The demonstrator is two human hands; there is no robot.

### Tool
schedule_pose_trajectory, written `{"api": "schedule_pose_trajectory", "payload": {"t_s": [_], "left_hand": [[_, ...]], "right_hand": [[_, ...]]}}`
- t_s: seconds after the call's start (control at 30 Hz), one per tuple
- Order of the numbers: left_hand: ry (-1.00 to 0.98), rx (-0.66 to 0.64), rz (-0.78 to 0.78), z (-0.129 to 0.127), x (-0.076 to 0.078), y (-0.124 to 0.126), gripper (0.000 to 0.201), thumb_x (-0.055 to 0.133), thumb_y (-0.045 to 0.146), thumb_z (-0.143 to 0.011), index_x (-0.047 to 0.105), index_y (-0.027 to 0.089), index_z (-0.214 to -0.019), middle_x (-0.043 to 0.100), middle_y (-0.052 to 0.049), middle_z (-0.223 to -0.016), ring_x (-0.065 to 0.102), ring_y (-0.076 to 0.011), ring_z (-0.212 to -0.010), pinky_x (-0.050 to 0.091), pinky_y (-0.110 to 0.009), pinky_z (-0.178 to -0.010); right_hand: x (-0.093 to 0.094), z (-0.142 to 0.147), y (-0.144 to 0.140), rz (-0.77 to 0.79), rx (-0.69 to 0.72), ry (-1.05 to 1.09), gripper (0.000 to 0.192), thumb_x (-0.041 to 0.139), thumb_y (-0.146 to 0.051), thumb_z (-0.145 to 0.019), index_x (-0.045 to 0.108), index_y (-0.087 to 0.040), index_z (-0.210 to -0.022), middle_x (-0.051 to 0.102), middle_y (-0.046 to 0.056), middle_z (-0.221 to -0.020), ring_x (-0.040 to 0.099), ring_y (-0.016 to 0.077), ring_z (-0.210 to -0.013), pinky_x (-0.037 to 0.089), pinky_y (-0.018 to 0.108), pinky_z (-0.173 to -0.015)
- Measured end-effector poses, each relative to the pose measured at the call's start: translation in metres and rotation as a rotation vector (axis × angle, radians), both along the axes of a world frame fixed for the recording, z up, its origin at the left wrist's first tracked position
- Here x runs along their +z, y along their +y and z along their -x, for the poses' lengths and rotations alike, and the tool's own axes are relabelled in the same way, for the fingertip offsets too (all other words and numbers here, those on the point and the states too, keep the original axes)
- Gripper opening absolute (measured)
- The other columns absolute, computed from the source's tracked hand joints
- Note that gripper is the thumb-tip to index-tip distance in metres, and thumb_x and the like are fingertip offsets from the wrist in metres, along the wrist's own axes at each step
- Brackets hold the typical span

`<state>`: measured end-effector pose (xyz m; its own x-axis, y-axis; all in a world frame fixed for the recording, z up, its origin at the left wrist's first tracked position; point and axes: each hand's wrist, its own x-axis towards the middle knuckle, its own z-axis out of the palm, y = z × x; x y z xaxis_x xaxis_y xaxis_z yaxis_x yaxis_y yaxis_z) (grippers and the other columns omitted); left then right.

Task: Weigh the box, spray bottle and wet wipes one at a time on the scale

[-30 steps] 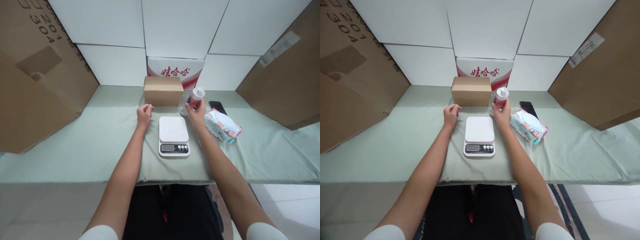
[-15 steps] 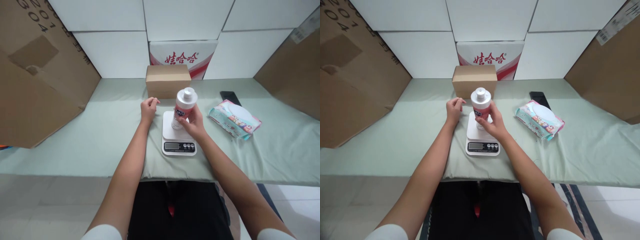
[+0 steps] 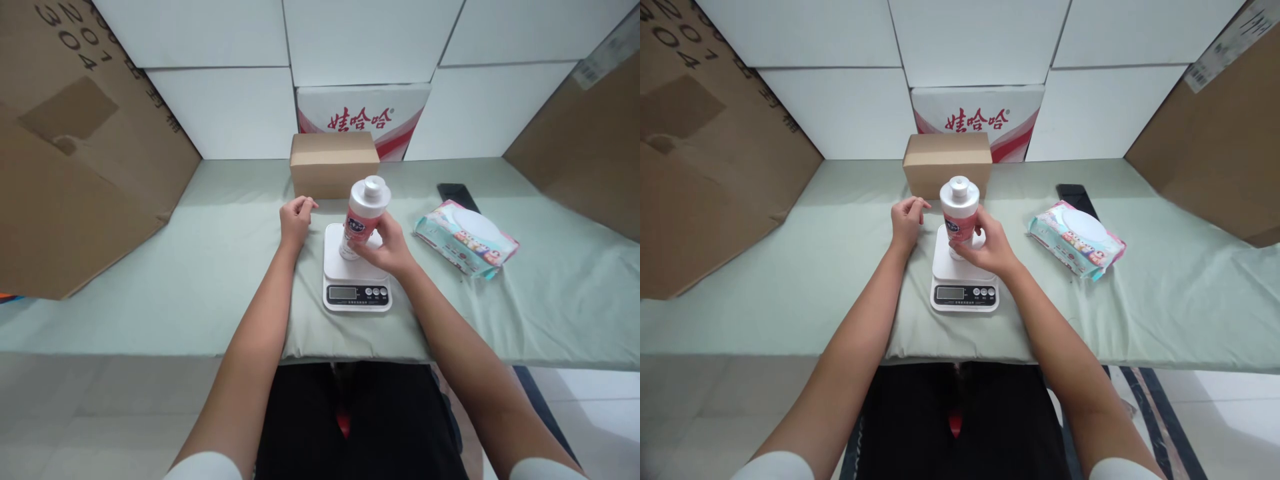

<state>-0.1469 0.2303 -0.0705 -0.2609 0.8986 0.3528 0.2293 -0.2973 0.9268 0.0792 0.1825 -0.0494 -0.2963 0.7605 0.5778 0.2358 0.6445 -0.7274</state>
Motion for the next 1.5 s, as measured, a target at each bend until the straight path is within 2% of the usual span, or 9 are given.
{"api": "schedule_pose_trajectory", "payload": {"t_s": [0.3, 0.57, 0.7, 0.83, 0.93, 1.07, 1.2, 1.37, 1.5], "left_hand": [[0.037, -0.013, 0.014, -0.001, -0.002, 0.002, 0.032, 0.057, 0.037, -0.093, 0.068, 0.021, -0.067, 0.041, 0.005, -0.046, 0.038, -0.0119, -0.047, 0.03, -0.028, -0.054], [0.038, 0.059, -0.026, 0.002, -0.003, 0.002, 0.025, 0.058, 0.032, -0.092, 0.069, 0.021, -0.072, 0.046, 0.004, -0.054, 0.045, -0.0128, -0.054, 0.036, -0.028, -0.058], [-0.046, 0.244, -0.119, 0.011, -0.011, 0.013, 0.023, 0.064, 0.035, -0.092, 0.072, 0.022, -0.109, 0.072, -0.006, -0.106, 0.068, -0.0195, -0.102, 0.054, -0.03, -0.094], [-0.191, 0.11, -0.044, 0.017, -0.023, 0.031, 0.062, 0.068, 0.047, -0.092, 0.053, 0.028, -0.149, 0.046, -0.01, -0.166, 0.041, -0.0267, -0.158, 0.038, -0.039, -0.128], [-0.288, -0.039, 0.023, 0.017, -0.029, 0.042, 0.076, 0.065, 0.055, -0.092, 0.041, 0.029, -0.16, 0.03, -0.006, -0.178, 0.021, -0.025, -0.168, 0.026, -0.038, -0.136], [-0.32, -0.1, 0.049, 0.016, -0.031, 0.044, 0.083, 0.065, 0.054, -0.091, 0.038, 0.023, -0.164, 0.029, -0.007, -0.178, 0.023, -0.0234, -0.167, 0.023, -0.036, -0.137], [-0.329, -0.108, 0.078, 0.018, -0.027, 0.043, 0.08, 0.064, 0.051, -0.091, 0.043, 0.02, -0.162, 0.03, -0.008, -0.177, 0.024, -0.0248, -0.167, 0.019, -0.039, -0.138], [-0.355, -0.095, -0.044, 0.029, 0.004, 0.032, 0.074, 0.064, 0.056, -0.093, 0.05, 0.024, -0.159, 0.04, -0.005, -0.173, 0.024, -0.0245, -0.166, 0.023, -0.038, -0.138], [-0.291, -0.105, -0.15, 0.034, 0.042, -0.038, 0.066, 0.062, 0.059, -0.097, 0.055, 0.03, -0.156, 0.046, 0.0, -0.17, 0.03, -0.0273, -0.164, 0.027, -0.045, -0.138]], "right_hand": [[-0.02, -0.039, 0.055, -0.019, -0.55, 0.216, 0.072, 0.076, -0.058, -0.085, 0.05, -0.024, -0.143, 0.067, 0.012, -0.121, 0.067, 0.0292, -0.11, 0.058, 0.05, -0.097], [-0.037, -0.044, 0.07, -0.035, -0.678, 0.0, 0.099, 0.061, -0.053, -0.094, 0.008, -0.022, -0.172, 0.038, 0.018, -0.169, 0.04, 0.0344, -0.154, 0.031, 0.06, -0.129], [-0.023, -0.042, 0.052, -0.145, -0.757, -0.001, 0.1, 0.06, -0.06, -0.095, 0.006, -0.027, -0.172, 0.036, 0.018, -0.167, 0.043, 0.0376, -0.15, 0.034, 0.066, -0.126], [0.0, -0.021, 0.028, -0.236, -0.531, 0.091, 0.081, 0.046, -0.067, -0.1, 0.021, -0.033, -0.169, 0.041, 0.014, -0.164, 0.062, 0.0309, -0.131, 0.052, 0.057, -0.113], [0.014, 0.006, 0.042, -0.101, -0.325, 0.134, 0.07, 0.042, -0.067, -0.102, 0.03, -0.038, -0.165, 0.044, 0.007, -0.166, 0.052, 0.0268, -0.148, 0.044, 0.051, -0.124], [0.014, 0.029, 0.113, 0.31, -0.423, 0.302, 0.09, 0.05, -0.073, -0.094, 0.024, -0.03, -0.169, 0.025, 0.003, -0.177, 0.018, 0.026, -0.168, 0.017, 0.048, -0.137], [0.003, 0.036, 0.162, 0.532, -0.438, 0.323, 0.084, 0.046, -0.066, -0.095, 0.028, -0.021, -0.164, 0.044, 0.013, -0.167, 0.042, 0.0267, -0.156, 0.029, 0.054, -0.133], [0.008, 0.037, 0.122, 0.199, -0.357, 0.185, 0.083, 0.042, -0.075, -0.095, 0.036, -0.026, -0.161, 0.048, 0.009, -0.162, 0.042, 0.0238, -0.155, 0.032, 0.048, -0.133], [0.024, 0.023, 0.042, 0.007, -0.296, 0.202, 0.077, 0.044, -0.071, -0.1, 0.028, -0.033, -0.166, 0.04, 0.005, -0.169, 0.036, 0.0229, -0.16, 0.03, 0.047, -0.135]]}}
